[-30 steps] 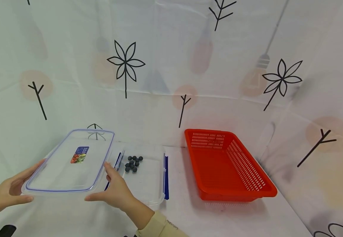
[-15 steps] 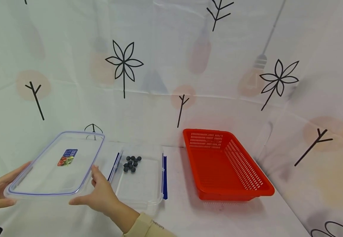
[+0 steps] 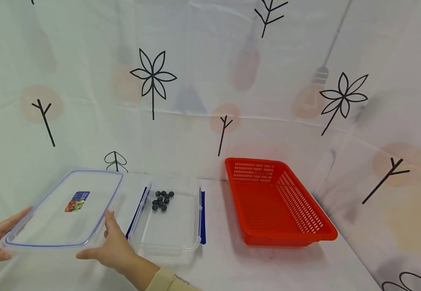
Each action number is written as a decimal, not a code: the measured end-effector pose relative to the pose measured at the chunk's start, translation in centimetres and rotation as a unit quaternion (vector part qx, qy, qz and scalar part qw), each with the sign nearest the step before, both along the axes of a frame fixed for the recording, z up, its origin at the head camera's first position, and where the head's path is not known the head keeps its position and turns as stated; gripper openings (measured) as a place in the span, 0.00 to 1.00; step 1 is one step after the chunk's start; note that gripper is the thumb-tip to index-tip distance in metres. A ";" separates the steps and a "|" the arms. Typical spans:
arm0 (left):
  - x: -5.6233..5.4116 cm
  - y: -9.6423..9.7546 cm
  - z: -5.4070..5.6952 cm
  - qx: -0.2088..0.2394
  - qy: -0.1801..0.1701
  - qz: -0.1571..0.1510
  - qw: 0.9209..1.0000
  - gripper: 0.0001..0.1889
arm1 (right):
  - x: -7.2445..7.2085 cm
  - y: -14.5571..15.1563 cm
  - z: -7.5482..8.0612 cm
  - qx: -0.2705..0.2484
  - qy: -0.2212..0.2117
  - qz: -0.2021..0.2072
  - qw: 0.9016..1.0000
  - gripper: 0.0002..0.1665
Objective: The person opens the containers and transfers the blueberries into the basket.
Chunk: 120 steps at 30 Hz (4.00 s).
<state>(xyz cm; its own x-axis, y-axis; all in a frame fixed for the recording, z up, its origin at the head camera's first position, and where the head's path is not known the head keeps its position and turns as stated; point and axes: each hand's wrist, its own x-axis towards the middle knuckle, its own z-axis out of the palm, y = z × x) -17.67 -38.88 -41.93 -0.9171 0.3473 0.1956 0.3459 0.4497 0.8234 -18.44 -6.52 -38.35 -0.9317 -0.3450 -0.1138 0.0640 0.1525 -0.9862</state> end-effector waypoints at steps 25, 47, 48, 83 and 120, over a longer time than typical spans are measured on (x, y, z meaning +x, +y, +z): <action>-1.2 -0.9 -3.3 0.026 -0.087 -0.023 0.996 0.44 | -0.9 -1.8 -4.5 -0.008 -0.029 -0.055 0.998 0.53; -1.5 -1.2 -3.7 -0.058 -0.091 -0.017 0.994 0.45 | -1.2 -2.1 -5.0 -0.049 -0.057 -0.108 0.991 0.45; -1.6 -1.2 -3.8 -0.066 -0.089 -0.011 0.994 0.45 | -1.2 -2.1 -5.0 -0.054 -0.059 -0.107 0.991 0.45; -1.4 8.8 2.3 0.000 0.083 0.102 0.991 0.33 | 0.7 1.8 -0.3 -0.210 -0.048 0.079 0.973 0.40; -2.3 21.6 5.0 0.056 -0.032 0.133 0.989 0.33 | 0.8 10.2 1.7 -0.211 0.055 0.034 0.975 0.36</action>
<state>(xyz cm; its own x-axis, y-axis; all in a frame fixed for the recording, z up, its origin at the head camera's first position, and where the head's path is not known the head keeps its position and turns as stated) -19.92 -17.24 -36.98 -0.9848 0.0710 0.1587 0.1738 0.4219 0.8898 -17.67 3.69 -36.65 -0.9038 -0.4001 0.1518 -0.0428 -0.2684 -0.9624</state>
